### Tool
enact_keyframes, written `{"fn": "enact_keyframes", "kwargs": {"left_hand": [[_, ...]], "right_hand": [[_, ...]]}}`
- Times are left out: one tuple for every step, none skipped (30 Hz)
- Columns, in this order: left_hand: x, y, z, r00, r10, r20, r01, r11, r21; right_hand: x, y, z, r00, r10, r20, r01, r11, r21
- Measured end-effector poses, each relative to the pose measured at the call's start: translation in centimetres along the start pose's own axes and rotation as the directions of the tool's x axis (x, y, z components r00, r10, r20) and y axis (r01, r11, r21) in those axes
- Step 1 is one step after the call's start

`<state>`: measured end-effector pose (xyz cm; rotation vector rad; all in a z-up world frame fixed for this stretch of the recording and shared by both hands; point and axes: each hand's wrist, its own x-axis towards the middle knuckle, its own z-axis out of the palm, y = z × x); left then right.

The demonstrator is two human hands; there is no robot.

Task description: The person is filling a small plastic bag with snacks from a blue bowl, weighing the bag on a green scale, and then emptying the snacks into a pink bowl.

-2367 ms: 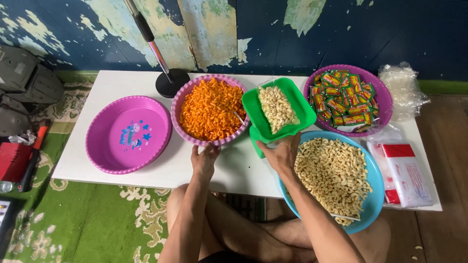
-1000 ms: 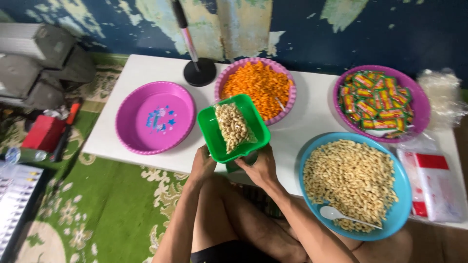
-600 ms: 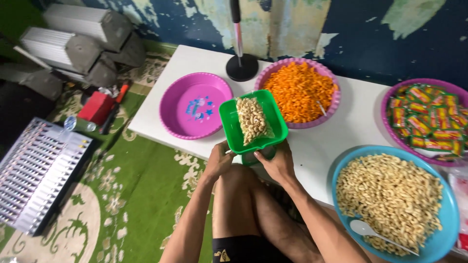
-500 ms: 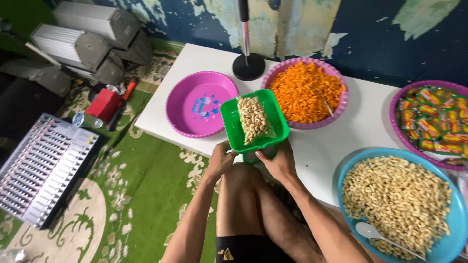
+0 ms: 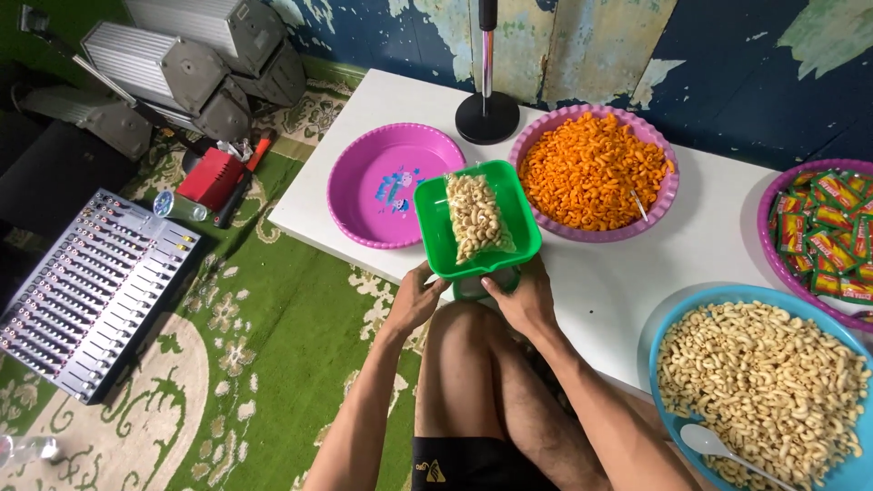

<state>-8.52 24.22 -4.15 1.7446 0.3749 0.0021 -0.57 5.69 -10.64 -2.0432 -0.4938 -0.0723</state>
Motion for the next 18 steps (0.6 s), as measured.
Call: {"fn": "enact_keyframes", "kwargs": {"left_hand": [[0.1,-0.2,0.0,1.0,0.0,-0.002,0.0,1.0,-0.001],[0.3,-0.4,0.0,1.0,0.018,0.019,-0.018,1.0,-0.01],[0.4,-0.6,0.0,0.998,0.037,0.041,-0.036,0.999,-0.019],[1.3,-1.9,0.2,0.998,0.036,0.041,-0.035,0.999,-0.019],[2.1,-3.2,0.4,0.998,0.055,0.037,-0.055,0.998,-0.011],[2.9,-4.5,0.6,0.997,0.074,0.034,-0.073,0.997,-0.002],[3.5,-5.2,0.6,0.997,0.074,0.033,-0.073,0.997,-0.004],[4.1,-5.8,0.7,0.995,0.094,0.03,-0.094,0.995,0.023],[4.6,-6.4,0.8,0.993,0.113,0.027,-0.114,0.992,0.05],[3.9,-4.7,0.6,0.993,0.111,0.026,-0.112,0.992,0.049],[3.2,-3.0,0.3,0.989,0.147,-0.013,-0.144,0.982,0.123],[2.5,-1.2,0.1,0.982,0.184,-0.049,-0.171,0.965,0.199],[2.2,-0.5,0.1,0.982,0.183,-0.047,-0.17,0.965,0.198],[1.8,0.2,0.1,0.975,0.206,-0.084,-0.179,0.951,0.25],[1.5,1.0,0.1,0.965,0.232,-0.12,-0.187,0.935,0.303],[1.9,0.8,-0.1,0.965,0.232,-0.12,-0.187,0.934,0.303],[2.2,0.6,-0.4,0.981,0.168,-0.102,-0.121,0.924,0.363],[2.6,0.3,-0.7,0.991,0.103,-0.088,-0.056,0.905,0.421]], "right_hand": [[0.1,-0.2,-0.1,1.0,-0.001,0.002,0.001,1.0,0.0],[0.2,-0.5,-0.2,1.0,0.003,-0.006,-0.003,1.0,-0.017],[0.3,-0.7,-0.4,1.0,0.008,-0.016,-0.008,0.999,-0.035],[0.4,-1.0,-0.5,1.0,0.008,-0.016,-0.008,0.999,-0.035],[0.6,-1.3,-0.6,0.999,0.033,-0.016,-0.033,0.999,-0.03],[0.7,-1.6,-0.6,0.998,0.058,-0.015,-0.059,0.998,-0.024],[0.9,-0.5,-0.1,0.998,0.058,-0.014,-0.058,0.998,-0.025],[1.0,0.7,0.4,0.997,0.08,-0.014,-0.08,0.996,-0.05],[1.1,1.9,0.8,0.995,0.102,-0.013,-0.103,0.992,-0.075],[1.3,1.3,0.5,0.995,0.102,-0.01,-0.103,0.992,-0.076],[1.4,0.8,0.1,0.996,0.094,-0.009,-0.094,0.994,-0.054],[1.6,0.2,-0.4,0.996,0.085,-0.008,-0.085,0.996,-0.032],[1.5,0.9,-0.1,0.996,0.088,-0.008,-0.088,0.996,-0.032],[1.5,1.7,0.1,0.996,0.089,0.0,-0.089,0.995,-0.038],[1.5,2.3,0.4,0.996,0.089,0.007,-0.088,0.995,-0.044],[1.5,2.5,0.4,0.996,0.09,0.007,-0.089,0.995,-0.043],[1.5,2.6,0.4,0.994,0.106,0.025,-0.105,0.994,-0.039],[1.5,2.7,0.5,0.991,0.123,0.044,-0.122,0.992,-0.035]]}}
